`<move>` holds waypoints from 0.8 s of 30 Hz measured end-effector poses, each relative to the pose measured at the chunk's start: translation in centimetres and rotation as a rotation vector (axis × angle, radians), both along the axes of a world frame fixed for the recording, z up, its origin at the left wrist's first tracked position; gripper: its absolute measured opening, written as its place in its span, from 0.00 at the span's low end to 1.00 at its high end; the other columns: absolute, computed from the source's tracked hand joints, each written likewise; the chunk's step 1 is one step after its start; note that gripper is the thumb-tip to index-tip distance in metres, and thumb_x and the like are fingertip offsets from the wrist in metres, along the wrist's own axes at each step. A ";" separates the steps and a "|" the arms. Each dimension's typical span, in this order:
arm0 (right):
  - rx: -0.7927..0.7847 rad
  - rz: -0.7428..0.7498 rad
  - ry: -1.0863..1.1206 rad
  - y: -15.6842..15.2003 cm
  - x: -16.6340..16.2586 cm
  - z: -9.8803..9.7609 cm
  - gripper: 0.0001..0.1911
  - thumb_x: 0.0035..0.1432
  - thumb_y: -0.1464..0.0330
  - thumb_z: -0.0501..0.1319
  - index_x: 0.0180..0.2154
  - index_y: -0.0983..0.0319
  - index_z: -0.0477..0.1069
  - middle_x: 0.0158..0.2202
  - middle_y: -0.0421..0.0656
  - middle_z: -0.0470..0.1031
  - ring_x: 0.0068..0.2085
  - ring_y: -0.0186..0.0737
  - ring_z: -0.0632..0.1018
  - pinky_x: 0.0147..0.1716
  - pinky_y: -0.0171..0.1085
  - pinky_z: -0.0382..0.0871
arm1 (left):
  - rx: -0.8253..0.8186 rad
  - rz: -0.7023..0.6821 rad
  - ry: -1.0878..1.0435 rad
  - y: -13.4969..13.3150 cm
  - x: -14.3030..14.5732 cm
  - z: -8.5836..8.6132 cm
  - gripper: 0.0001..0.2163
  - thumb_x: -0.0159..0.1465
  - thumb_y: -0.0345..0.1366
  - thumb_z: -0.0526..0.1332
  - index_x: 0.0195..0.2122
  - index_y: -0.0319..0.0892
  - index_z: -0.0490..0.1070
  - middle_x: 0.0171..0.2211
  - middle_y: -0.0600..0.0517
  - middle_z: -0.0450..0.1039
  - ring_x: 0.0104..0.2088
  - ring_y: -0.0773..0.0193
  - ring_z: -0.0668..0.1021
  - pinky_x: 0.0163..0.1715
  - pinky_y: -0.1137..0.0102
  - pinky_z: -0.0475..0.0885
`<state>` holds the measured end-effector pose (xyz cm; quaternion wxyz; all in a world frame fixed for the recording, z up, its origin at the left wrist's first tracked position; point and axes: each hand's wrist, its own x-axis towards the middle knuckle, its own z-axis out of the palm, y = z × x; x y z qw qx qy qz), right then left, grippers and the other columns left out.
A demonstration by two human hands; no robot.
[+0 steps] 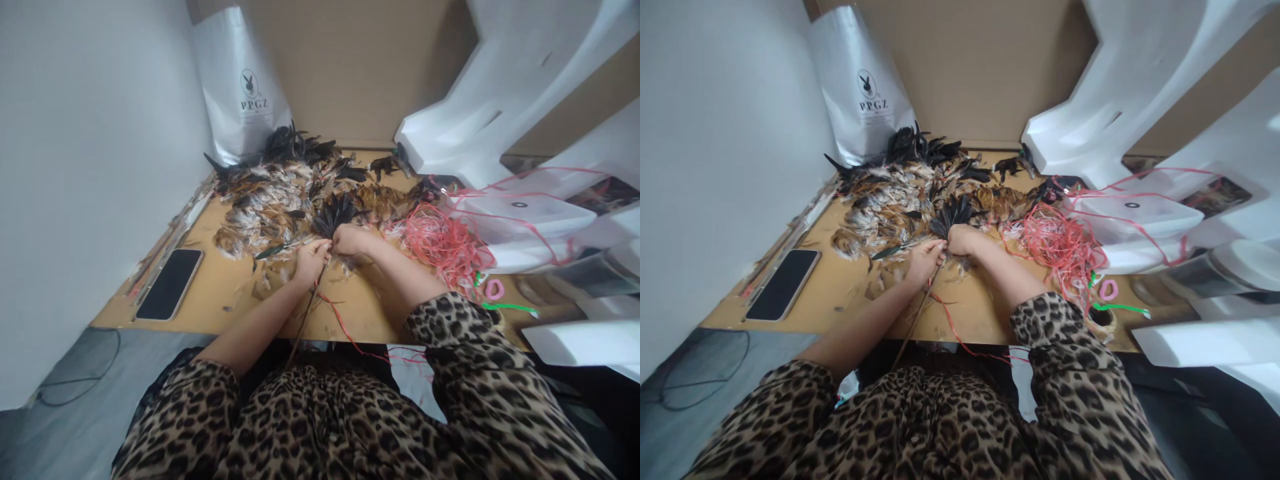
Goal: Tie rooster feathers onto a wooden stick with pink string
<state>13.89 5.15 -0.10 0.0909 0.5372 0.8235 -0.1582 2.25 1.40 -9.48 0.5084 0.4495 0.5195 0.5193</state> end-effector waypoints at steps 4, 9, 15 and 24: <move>0.011 0.077 -0.131 0.8 -0.6 1.1 0.12 0.43 0.69 0.62 0.30 0.68 0.79 0.28 0.53 0.77 0.29 0.42 0.76 0.24 0.34 0.60 | 0.066 -0.012 0.063 -0.6 0.2 -1.3 0.11 0.60 0.32 0.56 0.41 0.35 0.75 0.23 0.52 0.74 0.22 0.72 0.73 0.27 0.75 0.71; 0.032 0.073 -0.005 1.0 -0.3 1.7 0.03 0.40 0.72 0.63 0.21 0.64 0.76 0.19 0.44 0.74 0.26 0.37 0.74 0.25 0.31 0.60 | 0.084 -0.026 0.110 -0.8 0.3 -1.5 0.12 0.60 0.31 0.56 0.42 0.35 0.74 0.28 0.49 0.76 0.24 0.70 0.75 0.29 0.73 0.72; -0.013 0.011 0.338 0.7 0.7 0.4 0.12 0.43 0.78 0.58 0.33 0.65 0.73 0.26 0.41 0.77 0.25 0.31 0.72 0.24 0.28 0.59 | 0.064 -0.023 0.119 -0.7 0.5 -1.3 0.11 0.60 0.31 0.55 0.40 0.36 0.74 0.28 0.51 0.75 0.25 0.70 0.76 0.28 0.74 0.72; -0.366 -0.194 0.951 1.5 0.1 -1.3 0.08 0.46 0.78 0.57 0.32 0.64 0.64 0.19 0.36 0.71 0.20 0.28 0.68 0.22 0.27 0.60 | 0.041 0.004 0.105 -0.5 0.9 -1.1 0.08 0.58 0.35 0.57 0.32 0.38 0.74 0.25 0.53 0.74 0.27 0.68 0.76 0.28 0.74 0.70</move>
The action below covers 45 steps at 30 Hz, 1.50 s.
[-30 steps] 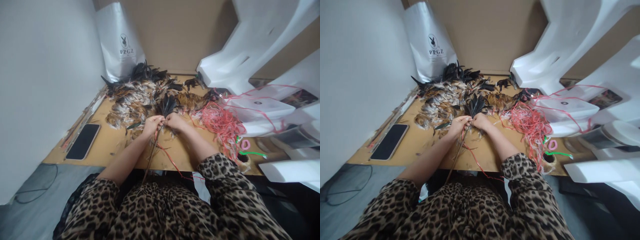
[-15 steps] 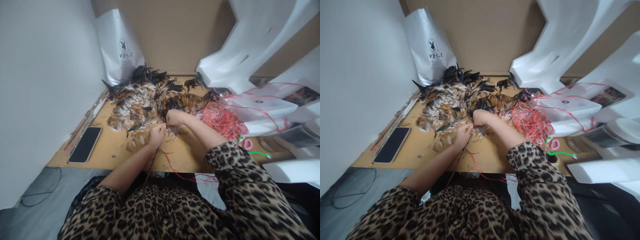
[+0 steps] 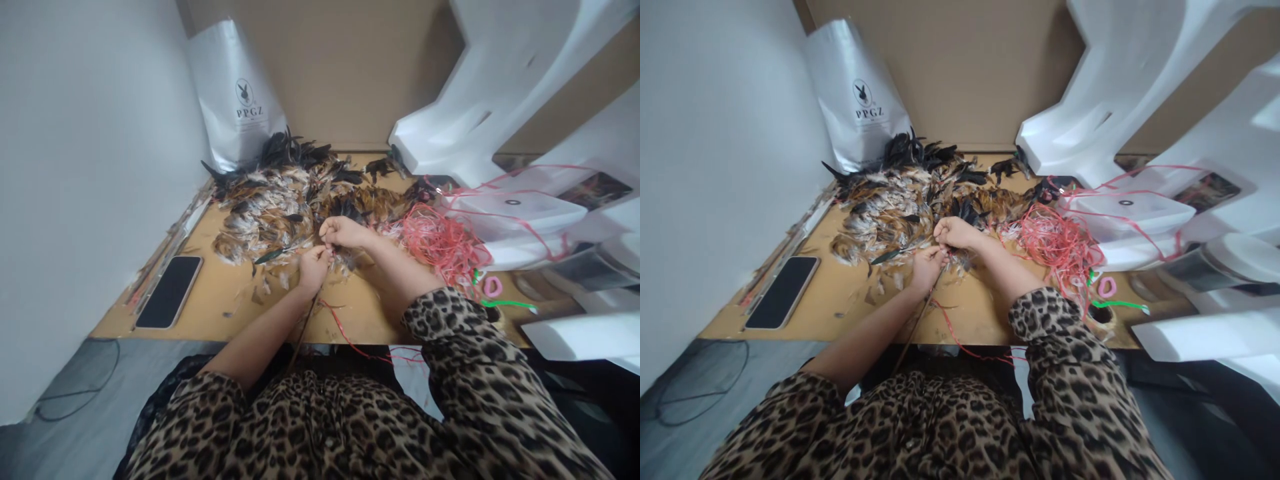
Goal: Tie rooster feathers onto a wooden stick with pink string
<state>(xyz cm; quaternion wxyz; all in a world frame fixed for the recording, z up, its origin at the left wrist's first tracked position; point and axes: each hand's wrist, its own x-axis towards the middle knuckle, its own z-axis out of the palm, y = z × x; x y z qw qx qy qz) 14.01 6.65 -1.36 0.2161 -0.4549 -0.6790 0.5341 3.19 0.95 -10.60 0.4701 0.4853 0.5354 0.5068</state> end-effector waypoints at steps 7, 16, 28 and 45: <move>0.065 -0.311 0.040 -2.4 1.9 -2.7 0.10 0.49 0.64 0.61 0.25 0.66 0.70 0.21 0.40 0.72 0.20 0.26 0.65 0.21 0.28 0.58 | -0.036 0.044 -0.078 -0.3 0.4 0.7 0.07 0.57 0.34 0.59 0.33 0.37 0.74 0.26 0.52 0.75 0.26 0.69 0.76 0.28 0.74 0.70; 0.007 -0.371 0.191 -4.2 2.0 -5.4 0.23 0.42 0.57 0.64 0.36 0.68 0.75 0.22 0.39 0.72 0.21 0.28 0.66 0.22 0.29 0.60 | -0.044 0.081 -0.089 -0.3 0.4 0.9 0.05 0.57 0.31 0.58 0.32 0.38 0.74 0.24 0.53 0.74 0.25 0.68 0.77 0.27 0.74 0.71; 0.078 -0.502 0.264 -3.6 1.3 -7.8 0.11 0.42 0.64 0.65 0.28 0.65 0.76 0.22 0.41 0.75 0.21 0.30 0.70 0.23 0.30 0.65 | 0.002 0.067 -0.191 -0.5 0.3 0.8 0.08 0.56 0.36 0.61 0.31 0.36 0.75 0.25 0.51 0.76 0.25 0.68 0.78 0.29 0.73 0.73; -0.065 -0.417 0.386 -3.1 1.7 -7.2 0.10 0.42 0.66 0.64 0.28 0.64 0.72 0.15 0.35 0.68 0.15 0.26 0.63 0.14 0.27 0.53 | 0.519 0.010 0.448 -1.5 -0.6 2.6 0.12 0.63 0.37 0.56 0.38 0.38 0.77 0.31 0.46 0.72 0.36 0.63 0.73 0.39 0.67 0.68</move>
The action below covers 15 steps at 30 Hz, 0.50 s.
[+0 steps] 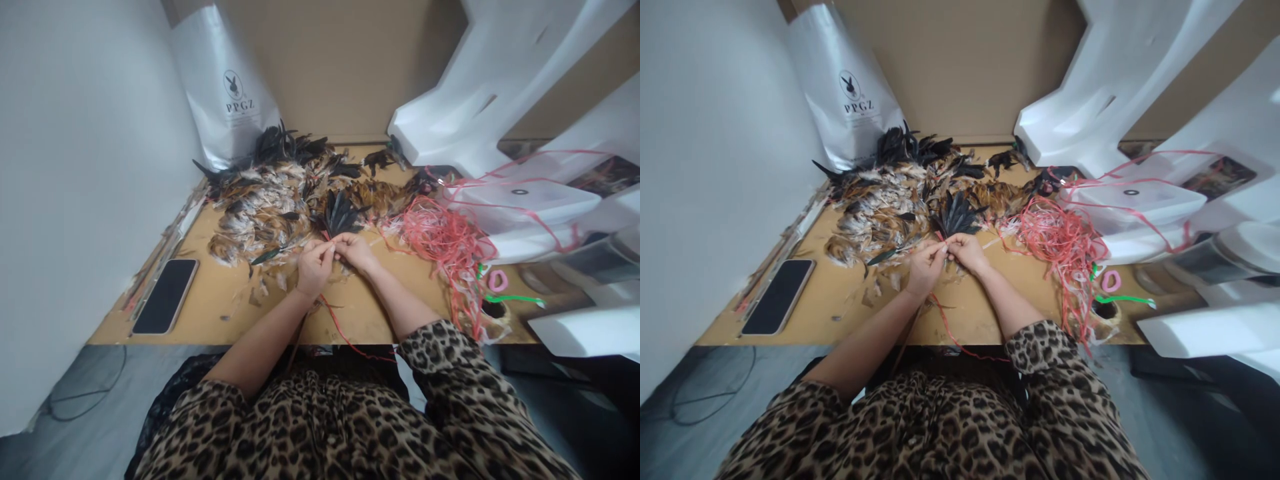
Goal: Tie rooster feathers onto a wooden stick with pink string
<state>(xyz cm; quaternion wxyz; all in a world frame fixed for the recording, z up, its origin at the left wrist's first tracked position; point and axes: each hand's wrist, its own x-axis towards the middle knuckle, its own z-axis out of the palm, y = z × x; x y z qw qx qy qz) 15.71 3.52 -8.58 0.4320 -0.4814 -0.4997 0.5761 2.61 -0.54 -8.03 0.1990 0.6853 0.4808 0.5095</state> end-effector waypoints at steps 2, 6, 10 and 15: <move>0.059 -0.011 0.044 0.1 -0.4 -0.5 0.10 0.42 0.66 0.63 0.29 0.64 0.72 0.17 0.35 0.69 0.17 0.27 0.65 0.17 0.28 0.55 | 0.001 0.012 0.006 0.1 0.0 0.1 0.11 0.62 0.37 0.56 0.37 0.38 0.77 0.31 0.47 0.71 0.36 0.63 0.72 0.39 0.68 0.69; 0.176 -0.038 0.076 0.1 -0.8 -1.0 0.08 0.41 0.68 0.62 0.28 0.63 0.73 0.20 0.36 0.71 0.21 0.29 0.68 0.24 0.31 0.63 | 0.017 0.044 0.017 0.1 0.1 0.3 0.11 0.62 0.37 0.57 0.37 0.39 0.77 0.32 0.48 0.68 0.37 0.64 0.72 0.41 0.67 0.69; 0.212 -0.044 0.049 0.0 -0.8 -1.0 0.05 0.41 0.68 0.63 0.26 0.62 0.74 0.24 0.38 0.74 0.26 0.32 0.71 0.29 0.33 0.65 | 0.013 0.055 -0.007 -0.1 0.1 0.5 0.11 0.62 0.38 0.57 0.38 0.39 0.77 0.33 0.48 0.67 0.38 0.63 0.71 0.43 0.66 0.69; 0.089 -0.067 0.236 0.1 -0.7 -0.9 0.10 0.40 0.65 0.67 0.27 0.62 0.74 0.20 0.35 0.71 0.21 0.28 0.66 0.24 0.31 0.60 | -0.187 0.019 -0.259 0.6 -0.5 1.0 0.12 0.60 0.42 0.59 0.36 0.39 0.76 0.37 0.46 0.70 0.37 0.64 0.75 0.37 0.68 0.73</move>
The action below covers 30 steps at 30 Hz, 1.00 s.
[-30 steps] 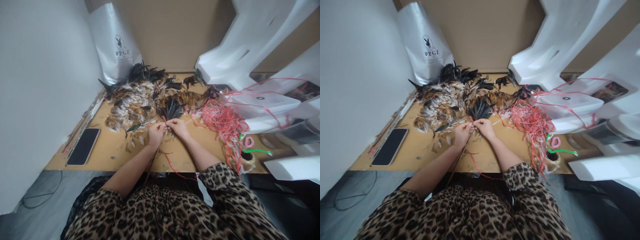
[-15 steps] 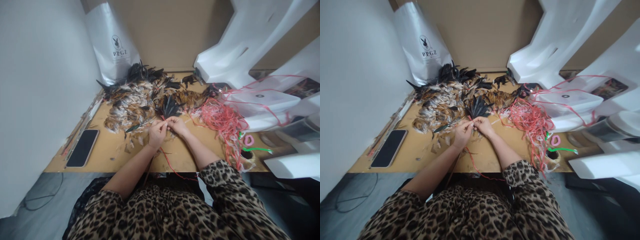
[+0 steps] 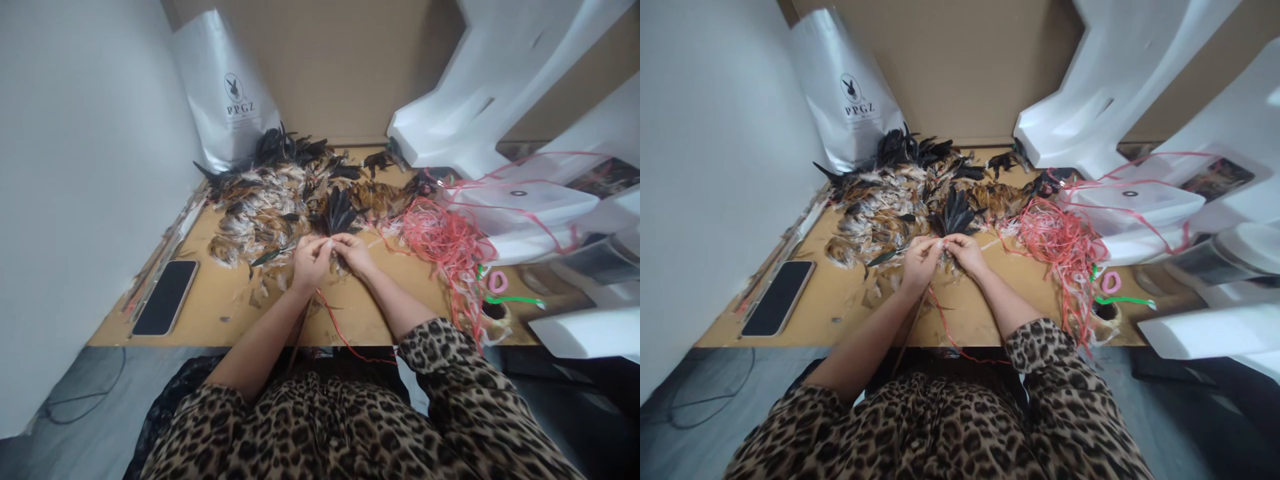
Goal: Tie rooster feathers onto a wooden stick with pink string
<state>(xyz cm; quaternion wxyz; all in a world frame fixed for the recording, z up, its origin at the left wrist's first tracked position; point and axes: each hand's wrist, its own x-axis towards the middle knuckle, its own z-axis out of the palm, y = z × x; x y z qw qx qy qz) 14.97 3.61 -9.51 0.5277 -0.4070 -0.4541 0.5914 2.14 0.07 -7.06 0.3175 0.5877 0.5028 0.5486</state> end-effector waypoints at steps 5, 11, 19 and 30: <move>-0.030 0.032 0.071 0.2 0.2 0.2 0.13 0.37 0.64 0.70 0.28 0.63 0.74 0.20 0.36 0.71 0.21 0.27 0.67 0.25 0.31 0.60 | -0.380 -0.108 -0.330 2.1 -1.7 0.7 0.13 0.60 0.43 0.59 0.38 0.37 0.70 0.35 0.47 0.73 0.25 0.70 0.76 0.20 0.75 0.71; 0.051 0.075 -0.047 0.3 0.7 0.5 0.14 0.40 0.61 0.69 0.28 0.63 0.74 0.20 0.36 0.71 0.22 0.28 0.67 0.26 0.31 0.61 | -0.436 -0.313 -0.129 3.7 -2.5 1.7 0.13 0.57 0.43 0.62 0.32 0.35 0.72 0.19 0.51 0.71 0.16 0.73 0.70 0.15 0.78 0.62; 0.175 0.088 -0.203 0.5 1.5 0.8 0.12 0.44 0.61 0.67 0.28 0.63 0.75 0.24 0.39 0.75 0.26 0.32 0.72 0.31 0.33 0.66 | -0.466 -0.450 0.063 5.1 -2.7 2.5 0.14 0.53 0.45 0.65 0.30 0.36 0.72 0.13 0.57 0.65 0.12 0.75 0.63 0.14 0.77 0.55; 0.305 0.000 -0.313 0.3 1.6 1.2 0.10 0.48 0.62 0.65 0.29 0.62 0.76 0.27 0.42 0.76 0.29 0.34 0.74 0.33 0.35 0.68 | -0.508 -0.558 -0.037 5.3 -3.1 0.8 0.18 0.49 0.48 0.67 0.28 0.36 0.72 0.18 0.56 0.66 0.16 0.76 0.64 0.16 0.77 0.56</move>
